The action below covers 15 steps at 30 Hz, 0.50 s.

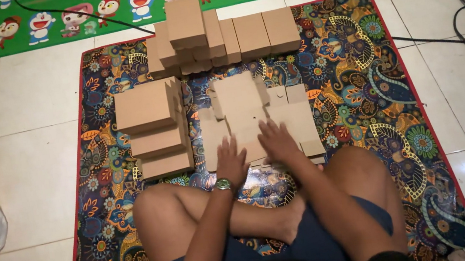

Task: The person folds flat cardboard templates into rectangular boxes by hand, rotating and folding the cardboard with both hands, then tucking in the flaps to close them, and finally stacking the completed boxes.

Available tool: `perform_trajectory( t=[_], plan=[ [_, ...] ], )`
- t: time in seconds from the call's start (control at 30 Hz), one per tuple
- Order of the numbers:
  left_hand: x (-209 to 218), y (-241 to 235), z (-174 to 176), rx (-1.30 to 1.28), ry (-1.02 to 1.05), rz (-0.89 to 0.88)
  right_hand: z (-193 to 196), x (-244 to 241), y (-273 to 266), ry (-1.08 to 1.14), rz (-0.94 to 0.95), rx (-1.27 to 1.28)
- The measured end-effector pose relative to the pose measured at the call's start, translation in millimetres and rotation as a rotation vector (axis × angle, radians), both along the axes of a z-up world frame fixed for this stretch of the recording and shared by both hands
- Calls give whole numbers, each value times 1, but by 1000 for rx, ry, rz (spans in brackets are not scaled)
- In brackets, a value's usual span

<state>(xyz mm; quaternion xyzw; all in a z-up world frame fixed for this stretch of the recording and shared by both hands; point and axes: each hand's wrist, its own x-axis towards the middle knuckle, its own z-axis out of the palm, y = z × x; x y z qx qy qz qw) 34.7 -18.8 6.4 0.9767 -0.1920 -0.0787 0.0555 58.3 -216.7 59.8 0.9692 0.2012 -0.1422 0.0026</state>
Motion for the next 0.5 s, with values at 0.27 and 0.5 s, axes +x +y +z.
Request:
perform_trajectory(
  t=[0.27, 0.5],
  plan=[
    [15, -3, 16, 79, 61, -19, -19, 22, -13, 164, -112, 39],
    [22, 1, 30, 95, 290, 143, -1, 21, -7, 36, -74, 38]
  ],
)
